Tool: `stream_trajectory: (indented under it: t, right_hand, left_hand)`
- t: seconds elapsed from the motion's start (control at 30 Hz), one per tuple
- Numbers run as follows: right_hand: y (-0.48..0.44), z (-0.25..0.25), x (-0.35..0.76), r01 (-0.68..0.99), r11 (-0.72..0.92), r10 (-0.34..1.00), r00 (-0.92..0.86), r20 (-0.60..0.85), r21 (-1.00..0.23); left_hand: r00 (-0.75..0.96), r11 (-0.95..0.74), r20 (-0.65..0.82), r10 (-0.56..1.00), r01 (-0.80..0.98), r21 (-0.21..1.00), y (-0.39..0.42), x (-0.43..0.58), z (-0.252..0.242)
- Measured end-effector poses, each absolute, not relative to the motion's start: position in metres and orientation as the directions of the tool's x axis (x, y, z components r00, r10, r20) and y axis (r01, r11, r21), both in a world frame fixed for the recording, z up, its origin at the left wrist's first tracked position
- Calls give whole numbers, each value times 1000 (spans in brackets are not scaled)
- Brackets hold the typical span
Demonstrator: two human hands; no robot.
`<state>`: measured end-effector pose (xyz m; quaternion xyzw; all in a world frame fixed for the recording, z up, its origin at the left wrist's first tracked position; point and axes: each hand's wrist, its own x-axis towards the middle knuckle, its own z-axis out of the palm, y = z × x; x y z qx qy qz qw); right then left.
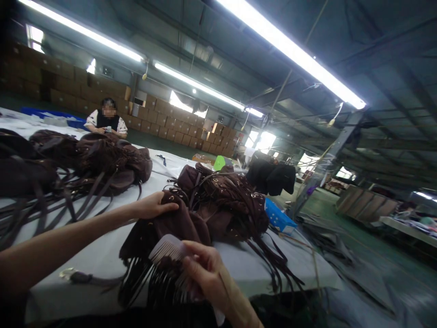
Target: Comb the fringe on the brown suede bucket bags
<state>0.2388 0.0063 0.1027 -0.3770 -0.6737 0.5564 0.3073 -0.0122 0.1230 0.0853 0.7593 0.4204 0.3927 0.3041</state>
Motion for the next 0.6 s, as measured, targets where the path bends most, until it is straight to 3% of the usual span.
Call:
stream_trajectory:
  t: [0.23, 0.33, 0.43, 0.53, 0.6]
  right_hand:
    - [38, 15, 218, -229, -175, 914, -400, -71, -958]
    - [57, -10, 215, -284, -177, 930, -362, -66, -942]
    - [70, -15, 218, -325, -144, 946, -322, -34, -935]
    - [76, -11, 222, -344, -122, 956, -293, -17, -931]
    - [79, -11, 225, -329, -131, 954, -298, -29, -935]
  left_hand:
    - [298, -419, 309, 903, 457, 785, 162, -1, 27]
    - [55, -330, 357, 932, 531, 781, 154, 6, 5]
    - [-117, -394, 470, 875, 392, 831, 129, 18, -3]
    - [182, -532, 506, 843, 141, 835, 107, 35, -3]
    - [380, -593, 509, 773, 148, 791, 105, 45, -5]
